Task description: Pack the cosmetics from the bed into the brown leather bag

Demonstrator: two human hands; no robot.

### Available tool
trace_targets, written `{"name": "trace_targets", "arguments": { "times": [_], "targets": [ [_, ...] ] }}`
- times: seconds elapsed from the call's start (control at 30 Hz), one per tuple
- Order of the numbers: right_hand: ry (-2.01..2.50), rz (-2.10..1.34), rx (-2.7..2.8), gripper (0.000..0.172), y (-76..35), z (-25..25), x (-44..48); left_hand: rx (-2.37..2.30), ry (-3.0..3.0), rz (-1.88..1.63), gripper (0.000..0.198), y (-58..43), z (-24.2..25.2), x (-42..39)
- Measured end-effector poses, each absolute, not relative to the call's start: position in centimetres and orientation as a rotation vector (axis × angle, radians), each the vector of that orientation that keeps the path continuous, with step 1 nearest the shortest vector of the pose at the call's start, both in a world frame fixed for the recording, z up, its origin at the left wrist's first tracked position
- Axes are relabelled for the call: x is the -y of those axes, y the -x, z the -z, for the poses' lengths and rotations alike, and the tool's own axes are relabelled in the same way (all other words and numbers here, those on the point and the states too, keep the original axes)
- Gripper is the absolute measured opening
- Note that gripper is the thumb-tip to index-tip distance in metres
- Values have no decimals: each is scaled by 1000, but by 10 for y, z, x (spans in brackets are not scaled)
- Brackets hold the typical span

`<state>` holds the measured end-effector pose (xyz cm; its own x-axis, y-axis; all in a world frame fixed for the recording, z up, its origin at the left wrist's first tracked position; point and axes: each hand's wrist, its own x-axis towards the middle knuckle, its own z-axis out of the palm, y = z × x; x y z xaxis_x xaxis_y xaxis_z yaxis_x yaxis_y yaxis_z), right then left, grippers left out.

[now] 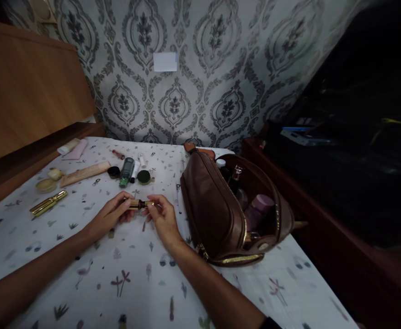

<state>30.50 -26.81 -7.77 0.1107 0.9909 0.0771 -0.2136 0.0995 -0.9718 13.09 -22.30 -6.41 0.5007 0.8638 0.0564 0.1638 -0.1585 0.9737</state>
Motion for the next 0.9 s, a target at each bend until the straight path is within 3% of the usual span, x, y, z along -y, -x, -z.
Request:
{"name": "trace_targets", "arguments": {
  "times": [0.4,0.63,0.9],
  "targets": [
    [1160,-1244,990,54,-303,64,274,-863,-1676,-763,39,-125,56,229],
    [1039,-1267,1031,40,-302,68,271,-853,-1596,-779,44,-125,58,225],
    [1037,-1228,1065,39,-302,73,270,-856,-1623,-770,40,-125,57,227]
  ]
}}
